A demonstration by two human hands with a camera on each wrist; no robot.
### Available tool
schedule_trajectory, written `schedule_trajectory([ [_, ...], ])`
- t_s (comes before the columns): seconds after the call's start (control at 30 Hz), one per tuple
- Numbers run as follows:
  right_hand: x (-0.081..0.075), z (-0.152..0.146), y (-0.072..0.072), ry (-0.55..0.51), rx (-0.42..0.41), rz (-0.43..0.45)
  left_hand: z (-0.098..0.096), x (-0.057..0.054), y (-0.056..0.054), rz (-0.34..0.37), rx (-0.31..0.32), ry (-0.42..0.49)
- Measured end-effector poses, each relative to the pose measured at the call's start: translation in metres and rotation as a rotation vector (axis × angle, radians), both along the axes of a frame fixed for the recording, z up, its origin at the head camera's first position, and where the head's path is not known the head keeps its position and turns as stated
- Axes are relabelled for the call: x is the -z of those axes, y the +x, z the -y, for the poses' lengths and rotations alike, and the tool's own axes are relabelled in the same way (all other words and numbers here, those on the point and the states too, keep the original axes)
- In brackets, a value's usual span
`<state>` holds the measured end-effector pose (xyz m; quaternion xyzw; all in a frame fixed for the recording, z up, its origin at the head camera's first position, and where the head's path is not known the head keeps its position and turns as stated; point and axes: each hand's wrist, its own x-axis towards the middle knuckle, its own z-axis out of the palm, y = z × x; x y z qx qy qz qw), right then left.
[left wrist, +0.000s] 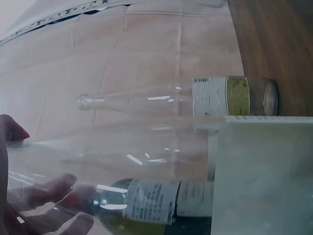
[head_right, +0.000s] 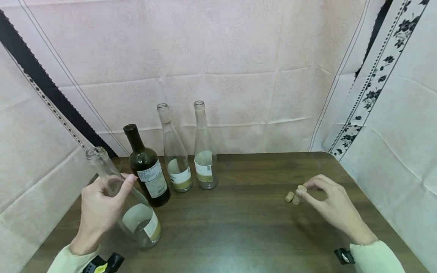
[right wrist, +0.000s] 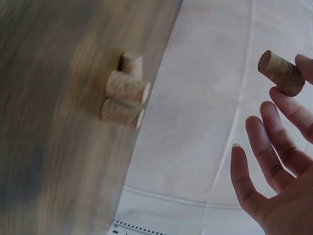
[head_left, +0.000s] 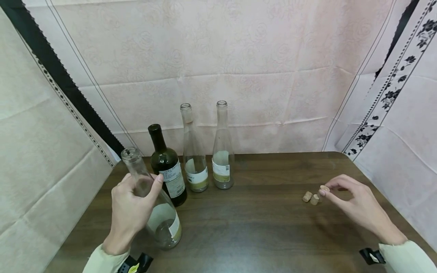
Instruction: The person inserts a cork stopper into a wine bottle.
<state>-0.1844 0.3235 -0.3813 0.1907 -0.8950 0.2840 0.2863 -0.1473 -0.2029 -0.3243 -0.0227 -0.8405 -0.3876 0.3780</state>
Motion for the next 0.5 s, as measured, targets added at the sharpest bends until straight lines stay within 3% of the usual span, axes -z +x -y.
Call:
schedule_trajectory([
  [0.5,-0.025,0.024,0.009,-0.075,-0.072,-0.021,-0.035,-0.003,-0.003,0.013,0.181,-0.077],
])
